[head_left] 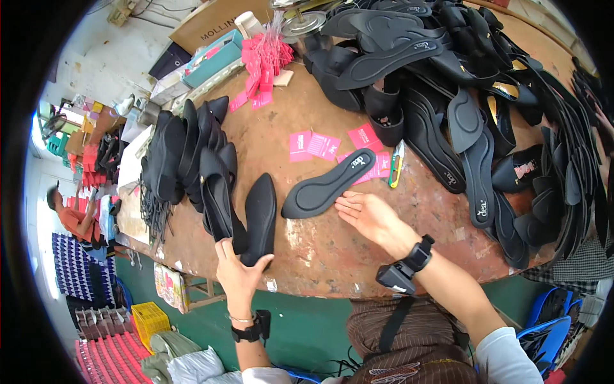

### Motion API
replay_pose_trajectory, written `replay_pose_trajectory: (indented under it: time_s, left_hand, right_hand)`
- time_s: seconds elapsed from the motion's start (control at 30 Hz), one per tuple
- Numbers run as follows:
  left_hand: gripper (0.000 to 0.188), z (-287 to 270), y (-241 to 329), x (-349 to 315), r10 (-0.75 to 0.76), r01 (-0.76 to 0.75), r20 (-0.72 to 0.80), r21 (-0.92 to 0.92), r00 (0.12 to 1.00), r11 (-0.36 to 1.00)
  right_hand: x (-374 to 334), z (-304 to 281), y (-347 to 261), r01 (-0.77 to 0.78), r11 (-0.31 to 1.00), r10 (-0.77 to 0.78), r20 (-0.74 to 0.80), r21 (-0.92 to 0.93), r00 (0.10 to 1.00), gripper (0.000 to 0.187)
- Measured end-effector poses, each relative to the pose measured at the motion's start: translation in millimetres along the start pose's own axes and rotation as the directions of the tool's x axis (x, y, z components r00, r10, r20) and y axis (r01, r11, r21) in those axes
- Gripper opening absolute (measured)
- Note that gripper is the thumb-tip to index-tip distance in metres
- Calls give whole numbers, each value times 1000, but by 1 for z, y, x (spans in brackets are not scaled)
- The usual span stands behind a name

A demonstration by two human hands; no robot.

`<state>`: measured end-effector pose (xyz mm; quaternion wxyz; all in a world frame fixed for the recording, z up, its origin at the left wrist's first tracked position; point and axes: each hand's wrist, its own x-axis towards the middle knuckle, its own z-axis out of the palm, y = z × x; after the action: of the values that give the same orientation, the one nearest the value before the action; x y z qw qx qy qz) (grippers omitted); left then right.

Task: The person inserts black insoles into black pointed-toe flats at a workbench. They pick up a shoe, place an insole inside, press it down, and then set the shoe aside. The process is repeated for multiple pairs of shoes.

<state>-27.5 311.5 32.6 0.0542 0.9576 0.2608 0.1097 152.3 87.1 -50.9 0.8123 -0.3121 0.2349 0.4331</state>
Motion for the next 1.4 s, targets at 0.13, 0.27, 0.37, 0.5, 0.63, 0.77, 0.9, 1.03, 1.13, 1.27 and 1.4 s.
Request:
replay_pose_trajectory:
  time_s: [0.13, 0.27, 0.37, 0.5, 0.63, 0.77, 0.9, 1.03, 1.13, 1.27, 1.4]
  left_hand:
    - [79, 13, -16, 14, -72, 68, -12, -193, 997, 979]
    - [69, 32, -64, 12, -128, 74, -103, -422, 986, 904]
    - [60, 36, -71, 10, -373, 167, 44, -938, 927, 305]
    - [57, 47, -69, 2, -322, 185, 112, -961, 940, 206]
    - [46, 38, -84, -3, -294, 202, -47, -623, 955, 756]
    - [38, 18, -49, 7, -51, 52, -284, -4, 958, 999]
    - [32, 32, -41, -7, -131, 174, -385, 77, 913, 982]
    - [38, 8, -33, -6, 6, 25, -209, 145, 978, 989]
    - [50, -9, -18, 27, -69, 167, -249, 397, 966, 902]
    - [51, -7, 84, 82, 227, -237, -425, 30, 876, 971]
    - [49, 46, 229, 120, 674, -702, -217, -333, 706, 629]
  right_hand:
    - [12, 25, 5, 94, 989, -106, -107, -110, 989, 32]
    - [20, 36, 9, 122, 981, -141, -121, -154, 983, 23]
    - [14, 27, 7, 210, 972, -216, -53, -105, 975, 16]
    - [-26, -13, -16, 397, 915, -395, 45, -69, 918, 21]
    - [-72, -54, -45, 297, 932, -304, -3, -210, 953, 36]
    - [-102, -80, -59, 319, 925, -323, 16, -207, 946, 41]
    - [-128, -91, -69, 366, 898, -365, 49, -244, 930, 54]
    - [-141, -102, -75, 458, 843, -436, 139, -281, 889, 55]
    - [-152, -107, -79, 531, 766, -527, 119, -363, 842, 56]
    - [-164, -108, -74, 576, 757, -557, 157, -307, 816, 56]
    - [-177, -106, -62, 579, 764, -555, 167, -285, 815, 58]
